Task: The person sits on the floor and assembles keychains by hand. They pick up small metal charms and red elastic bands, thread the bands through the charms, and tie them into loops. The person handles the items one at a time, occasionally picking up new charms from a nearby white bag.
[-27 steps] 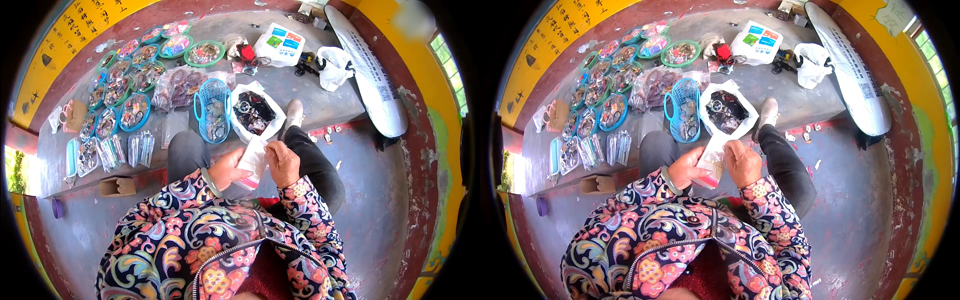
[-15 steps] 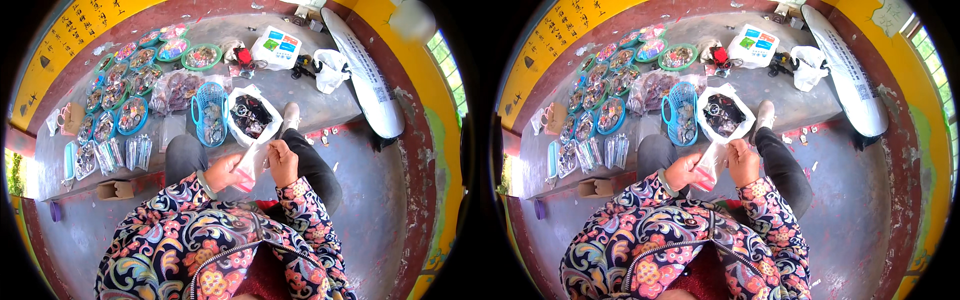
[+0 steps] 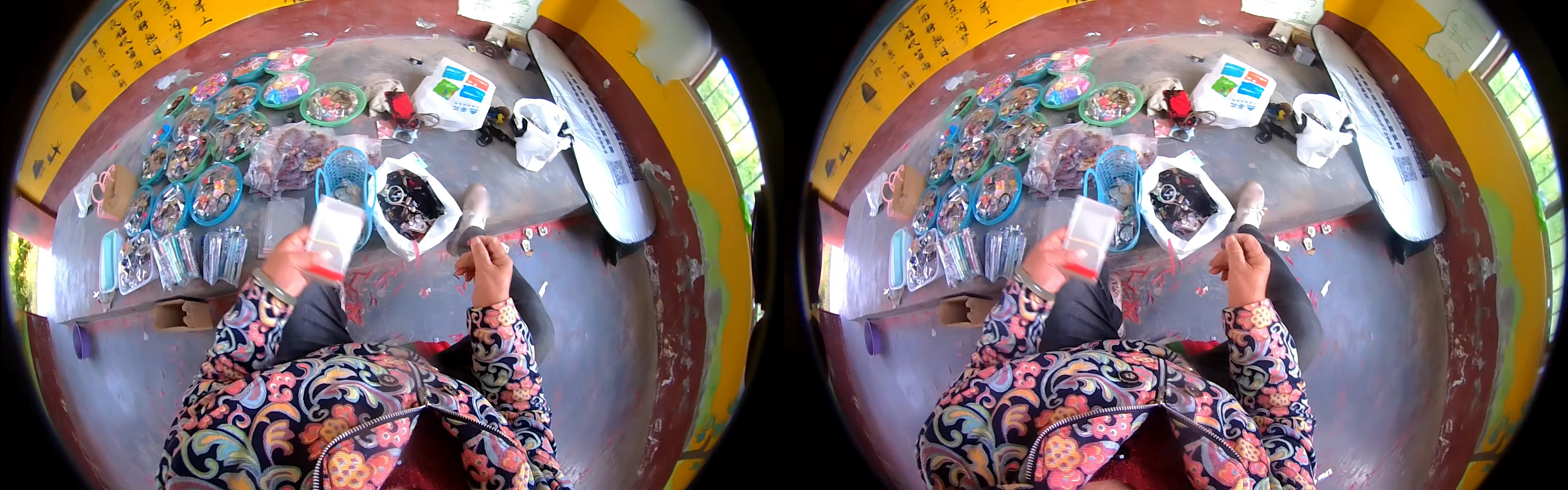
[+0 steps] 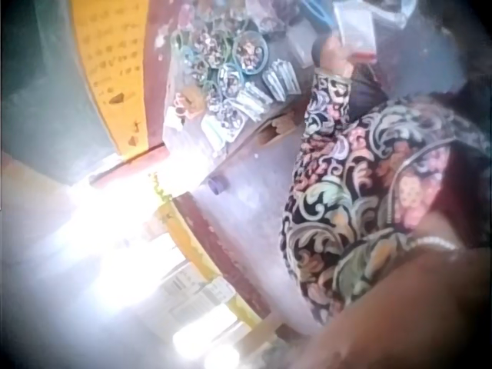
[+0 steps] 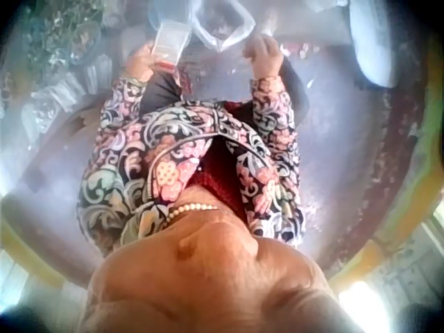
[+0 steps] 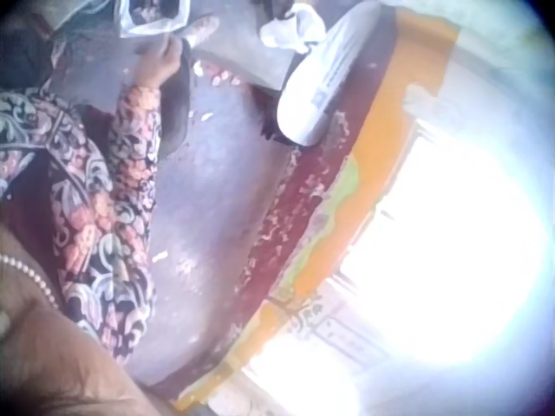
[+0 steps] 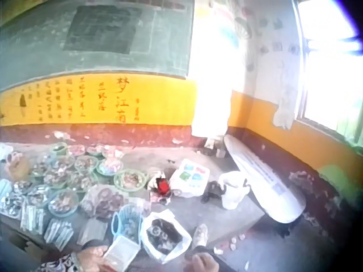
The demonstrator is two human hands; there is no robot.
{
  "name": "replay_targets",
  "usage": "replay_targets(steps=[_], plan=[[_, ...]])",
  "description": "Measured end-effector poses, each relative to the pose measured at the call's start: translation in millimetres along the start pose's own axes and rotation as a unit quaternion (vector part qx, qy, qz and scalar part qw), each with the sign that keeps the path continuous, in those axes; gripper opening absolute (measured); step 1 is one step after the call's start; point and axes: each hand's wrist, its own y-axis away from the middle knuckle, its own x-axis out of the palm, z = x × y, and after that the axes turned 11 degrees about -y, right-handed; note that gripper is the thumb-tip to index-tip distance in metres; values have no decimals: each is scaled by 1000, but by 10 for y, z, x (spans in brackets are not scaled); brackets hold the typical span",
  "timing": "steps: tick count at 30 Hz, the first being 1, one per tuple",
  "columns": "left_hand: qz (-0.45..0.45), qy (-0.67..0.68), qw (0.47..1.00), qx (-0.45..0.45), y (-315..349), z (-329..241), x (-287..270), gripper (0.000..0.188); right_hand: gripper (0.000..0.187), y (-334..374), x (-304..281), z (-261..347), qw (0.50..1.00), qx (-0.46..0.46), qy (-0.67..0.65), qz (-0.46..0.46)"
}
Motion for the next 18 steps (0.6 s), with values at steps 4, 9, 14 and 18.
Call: replay_targets(steps=[4, 9, 14, 18], plan=[[-128, 42, 986, 102, -78, -157, -819, 31, 14, 20, -48, -18, 997, 72, -25, 10], [-305, -83, 948, 50, -376, 356, -2270, 30, 14, 46, 18, -79, 993, 108, -16, 54], [-282, -484, 814, -157, -390, 1453, -3516, 40, 14, -33, 99, -160, 984, 151, -1, 94], [-209, -388, 874, -206, -793, 1566, -3171, 35, 11, -23, 84, -219, 982, 176, 17, 62]])
